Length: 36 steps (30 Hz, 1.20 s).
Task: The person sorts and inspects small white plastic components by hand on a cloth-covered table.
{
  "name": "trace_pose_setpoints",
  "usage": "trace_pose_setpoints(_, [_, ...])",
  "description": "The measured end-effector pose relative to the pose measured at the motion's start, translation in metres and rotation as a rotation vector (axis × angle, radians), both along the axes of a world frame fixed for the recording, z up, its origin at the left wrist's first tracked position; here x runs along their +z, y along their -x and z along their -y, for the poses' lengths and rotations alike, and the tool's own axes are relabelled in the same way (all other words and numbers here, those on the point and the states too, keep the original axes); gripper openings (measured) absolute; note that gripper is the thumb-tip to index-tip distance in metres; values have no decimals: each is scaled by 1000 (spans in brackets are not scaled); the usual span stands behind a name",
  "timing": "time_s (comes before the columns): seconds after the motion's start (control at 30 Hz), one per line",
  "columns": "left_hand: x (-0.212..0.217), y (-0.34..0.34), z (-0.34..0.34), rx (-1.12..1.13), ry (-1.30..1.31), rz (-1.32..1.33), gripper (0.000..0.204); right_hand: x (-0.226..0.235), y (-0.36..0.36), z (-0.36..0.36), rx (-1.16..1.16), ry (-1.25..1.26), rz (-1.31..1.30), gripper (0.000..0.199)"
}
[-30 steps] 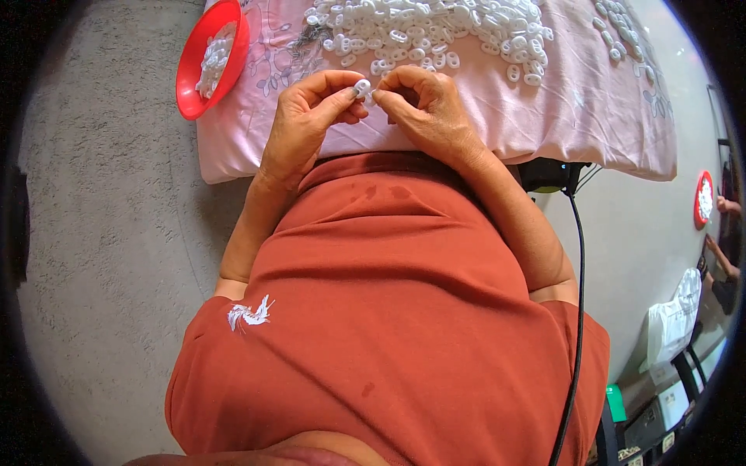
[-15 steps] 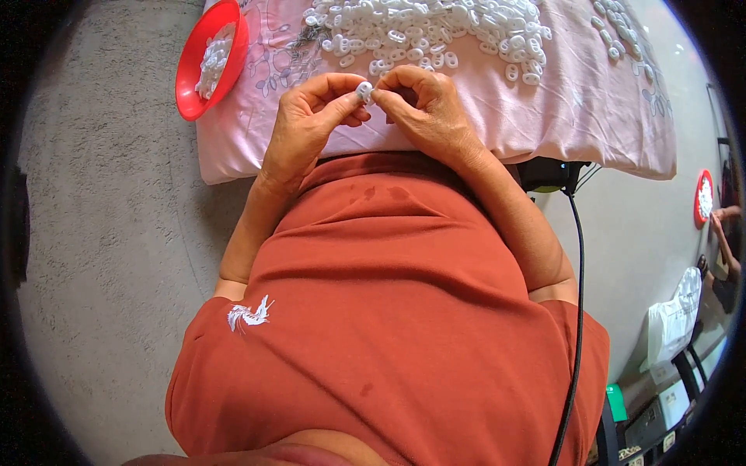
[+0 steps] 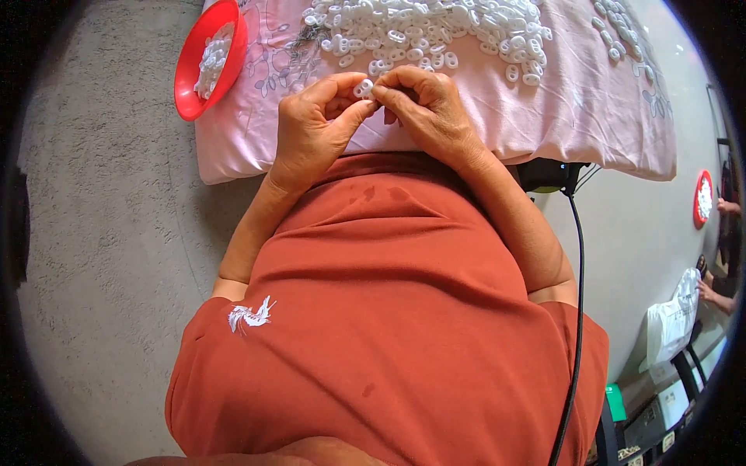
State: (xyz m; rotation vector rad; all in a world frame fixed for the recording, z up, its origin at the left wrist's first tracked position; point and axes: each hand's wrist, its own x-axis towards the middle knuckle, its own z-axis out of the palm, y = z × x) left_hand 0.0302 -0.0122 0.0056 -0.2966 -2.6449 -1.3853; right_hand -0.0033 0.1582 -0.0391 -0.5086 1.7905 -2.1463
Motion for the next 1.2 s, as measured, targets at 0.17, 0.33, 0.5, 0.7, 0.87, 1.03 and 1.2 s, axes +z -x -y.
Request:
trace_pose_setpoints(0.17, [2,1,2,-24,22,-68,24,0,0,1,7,-11,-27,12])
trace_pose_setpoints(0.33, [4,5,2,-59,11,-96,20,-2,2,2,-6,64,52,11])
trace_pose_setpoints(0.5, [8,3,-2,-65,13,-90,18,-9,4,-1,-5,228,96,11])
trace_pose_setpoints(0.7, [12,3,-5,-101,22,-94,14,-8,3,-2,-29,308,139,12])
trace_pose_setpoints(0.87, [16,4,-8,-108,54,-63,12,-12,2,-3,-31,348,103,12])
trace_pose_setpoints(1.03, [17,6,-10,-118,44,-64,11,-16,3,-3,-62,377,91,12])
trace_pose_setpoints(1.2, [16,9,-11,-133,75,-90,10,-17,3,-3,-82,384,89,11])
